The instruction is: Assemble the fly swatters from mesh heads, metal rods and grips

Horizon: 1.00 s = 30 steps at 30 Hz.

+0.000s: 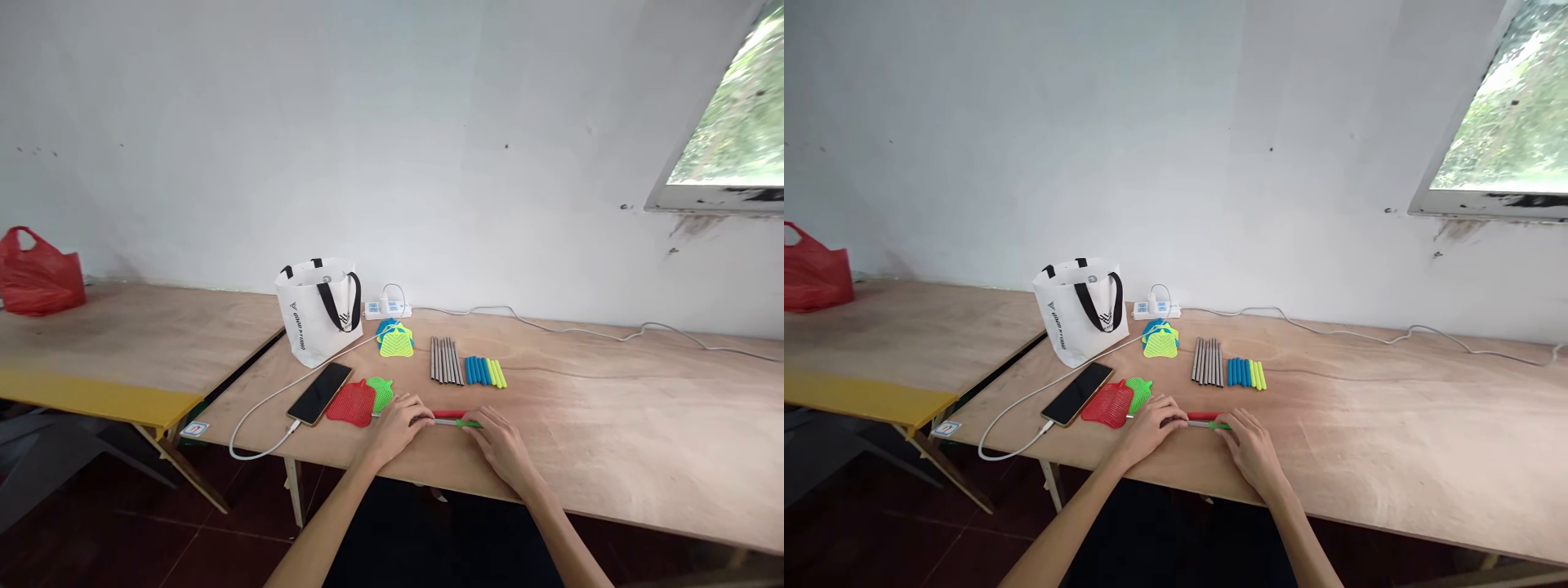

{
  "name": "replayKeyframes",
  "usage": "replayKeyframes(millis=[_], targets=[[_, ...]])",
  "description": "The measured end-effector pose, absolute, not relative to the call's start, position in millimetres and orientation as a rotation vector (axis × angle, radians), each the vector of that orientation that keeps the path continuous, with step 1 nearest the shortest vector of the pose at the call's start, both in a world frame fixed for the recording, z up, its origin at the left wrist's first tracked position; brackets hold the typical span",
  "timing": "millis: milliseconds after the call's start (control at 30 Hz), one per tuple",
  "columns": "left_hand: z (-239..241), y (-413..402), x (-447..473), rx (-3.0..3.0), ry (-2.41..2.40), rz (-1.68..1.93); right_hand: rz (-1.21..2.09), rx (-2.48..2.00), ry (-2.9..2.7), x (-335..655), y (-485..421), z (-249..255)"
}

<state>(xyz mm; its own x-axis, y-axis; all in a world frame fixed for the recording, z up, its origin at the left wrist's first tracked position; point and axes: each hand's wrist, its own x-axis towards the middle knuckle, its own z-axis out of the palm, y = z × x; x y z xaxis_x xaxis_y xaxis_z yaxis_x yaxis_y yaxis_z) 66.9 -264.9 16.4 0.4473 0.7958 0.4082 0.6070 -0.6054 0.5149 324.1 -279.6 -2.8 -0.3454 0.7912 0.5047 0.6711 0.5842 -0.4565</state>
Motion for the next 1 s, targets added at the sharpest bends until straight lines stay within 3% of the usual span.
replayKeyframes(millis=[733,1000], targets=[[17.4,-268.1,75.4,2.447,1.138,0.915,0.142,-1.233,-2.095,300.8,-285.0,-3.2],[12.5,-264.9,74.7,2.455,1.018,0.918,0.265,-1.18,-2.099,299.5,-282.9,-3.9]])
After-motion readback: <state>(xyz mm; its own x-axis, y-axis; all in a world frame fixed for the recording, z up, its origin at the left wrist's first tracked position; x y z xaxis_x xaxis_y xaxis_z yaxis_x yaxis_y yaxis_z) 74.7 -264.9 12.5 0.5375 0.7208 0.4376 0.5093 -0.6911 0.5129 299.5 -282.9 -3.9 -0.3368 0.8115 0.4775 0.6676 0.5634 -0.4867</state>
